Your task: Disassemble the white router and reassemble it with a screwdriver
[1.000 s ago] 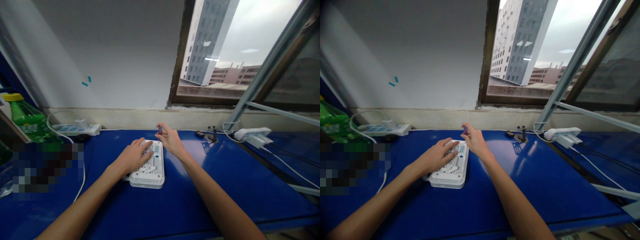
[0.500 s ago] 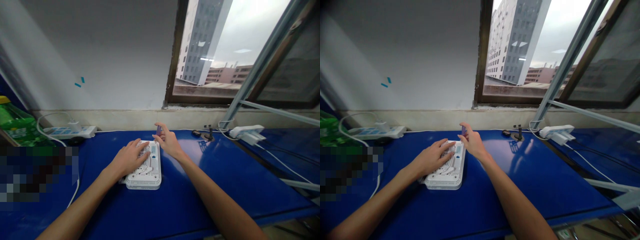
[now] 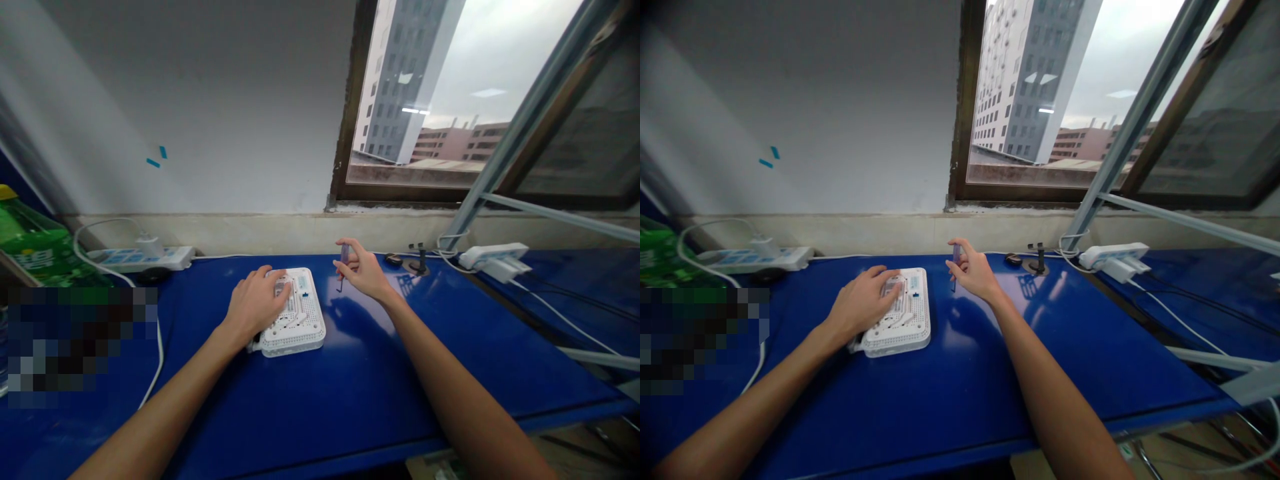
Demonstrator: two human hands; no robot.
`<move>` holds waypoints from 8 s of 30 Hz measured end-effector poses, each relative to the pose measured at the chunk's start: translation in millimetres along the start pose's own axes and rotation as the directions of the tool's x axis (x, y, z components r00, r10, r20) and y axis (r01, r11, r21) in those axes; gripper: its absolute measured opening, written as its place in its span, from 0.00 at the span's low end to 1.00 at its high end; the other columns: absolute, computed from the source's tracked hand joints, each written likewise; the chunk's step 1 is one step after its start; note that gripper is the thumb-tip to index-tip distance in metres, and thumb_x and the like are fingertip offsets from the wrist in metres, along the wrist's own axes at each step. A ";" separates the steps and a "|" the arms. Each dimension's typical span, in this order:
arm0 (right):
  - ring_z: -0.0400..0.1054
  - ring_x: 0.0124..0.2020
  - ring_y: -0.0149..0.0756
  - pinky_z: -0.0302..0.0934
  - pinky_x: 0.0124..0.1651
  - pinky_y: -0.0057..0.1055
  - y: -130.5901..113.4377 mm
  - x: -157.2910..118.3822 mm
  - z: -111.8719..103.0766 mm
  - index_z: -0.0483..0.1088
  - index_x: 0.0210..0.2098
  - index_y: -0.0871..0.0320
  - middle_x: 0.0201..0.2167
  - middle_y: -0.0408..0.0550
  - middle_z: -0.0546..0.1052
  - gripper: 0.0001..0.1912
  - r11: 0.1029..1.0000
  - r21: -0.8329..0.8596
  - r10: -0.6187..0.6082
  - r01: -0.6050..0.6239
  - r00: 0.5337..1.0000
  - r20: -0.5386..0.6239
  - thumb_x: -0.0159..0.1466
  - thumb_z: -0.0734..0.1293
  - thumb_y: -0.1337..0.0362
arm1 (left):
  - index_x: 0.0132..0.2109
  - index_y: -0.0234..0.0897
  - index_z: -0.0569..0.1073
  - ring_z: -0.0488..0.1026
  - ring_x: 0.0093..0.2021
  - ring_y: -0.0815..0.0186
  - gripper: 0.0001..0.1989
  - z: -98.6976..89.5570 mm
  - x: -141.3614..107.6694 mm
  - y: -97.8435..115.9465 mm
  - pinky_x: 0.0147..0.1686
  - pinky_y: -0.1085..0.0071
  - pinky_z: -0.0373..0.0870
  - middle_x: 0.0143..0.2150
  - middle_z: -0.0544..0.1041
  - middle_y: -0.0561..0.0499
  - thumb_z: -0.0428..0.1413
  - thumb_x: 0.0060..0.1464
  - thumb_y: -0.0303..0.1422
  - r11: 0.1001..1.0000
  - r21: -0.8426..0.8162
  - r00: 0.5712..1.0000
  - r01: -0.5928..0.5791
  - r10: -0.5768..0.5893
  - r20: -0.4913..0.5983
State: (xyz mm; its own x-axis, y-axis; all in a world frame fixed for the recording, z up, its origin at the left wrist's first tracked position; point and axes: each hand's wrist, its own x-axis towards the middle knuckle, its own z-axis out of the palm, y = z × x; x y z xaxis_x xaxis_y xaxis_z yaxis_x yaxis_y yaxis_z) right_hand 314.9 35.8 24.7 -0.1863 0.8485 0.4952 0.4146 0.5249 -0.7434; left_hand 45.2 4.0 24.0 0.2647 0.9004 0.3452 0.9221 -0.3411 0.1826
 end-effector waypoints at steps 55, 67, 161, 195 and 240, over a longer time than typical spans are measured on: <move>0.77 0.45 0.37 0.70 0.50 0.34 -79.2 -12.3 40.6 0.77 0.49 0.57 0.46 0.49 0.82 0.12 0.910 -0.038 -0.411 0.412 0.911 0.031 0.70 0.64 0.68 | 0.63 0.46 0.71 0.55 0.71 0.41 0.30 0.6 -0.7 -4.6 0.68 0.38 0.47 0.71 0.64 0.43 0.57 0.59 0.55 0.872 -0.231 0.867 -0.431 0.471 0.161; 0.72 0.51 0.40 0.66 0.55 0.41 -79.2 -12.1 39.7 0.73 0.58 0.53 0.51 0.50 0.79 0.17 0.887 -0.072 -0.452 0.455 0.890 0.054 0.73 0.61 0.69 | 0.63 0.47 0.71 0.53 0.72 0.42 0.30 -1.2 -2.5 -4.0 0.68 0.39 0.45 0.72 0.62 0.44 0.56 0.59 0.56 0.878 -0.242 0.875 -0.413 0.456 0.164; 0.71 0.49 0.39 0.66 0.53 0.41 -75.5 -13.6 33.0 0.72 0.60 0.54 0.48 0.50 0.80 0.18 0.872 -0.142 -0.463 0.468 0.884 0.065 0.73 0.61 0.69 | 0.71 0.47 0.61 0.49 0.74 0.44 0.44 -11.3 -1.6 -13.7 0.69 0.42 0.47 0.75 0.55 0.41 0.51 0.56 0.65 0.910 -0.162 0.870 -0.381 0.413 0.270; 0.71 0.44 0.40 0.67 0.48 0.39 -78.1 -12.7 27.7 0.76 0.54 0.56 0.41 0.51 0.79 0.14 0.874 -0.209 -0.420 0.438 0.898 0.128 0.71 0.66 0.64 | 0.74 0.55 0.49 0.33 0.74 0.33 0.54 -3.8 1.4 -23.5 0.66 0.29 0.34 0.78 0.43 0.47 0.55 0.46 0.69 0.951 -0.176 0.891 -0.254 0.301 0.340; 0.75 0.42 0.37 0.68 0.47 0.35 -69.0 -12.6 27.5 0.67 0.62 0.54 0.47 0.49 0.80 0.21 0.926 -0.153 -0.310 0.345 0.927 0.211 0.70 0.66 0.66 | 0.75 0.54 0.45 0.29 0.75 0.35 0.55 1.1 0.4 -24.2 0.66 0.29 0.33 0.78 0.39 0.47 0.51 0.47 0.71 0.955 -0.163 0.889 -0.248 0.291 0.353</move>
State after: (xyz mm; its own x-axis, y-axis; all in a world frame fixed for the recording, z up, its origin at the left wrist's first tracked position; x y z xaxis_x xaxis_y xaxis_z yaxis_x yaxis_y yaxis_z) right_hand 264.2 -9.3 57.4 -0.4890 0.6379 0.5949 0.4563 0.7684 -0.4487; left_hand 23.3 12.9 18.7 0.6036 0.7965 0.0350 0.7688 -0.5931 0.2392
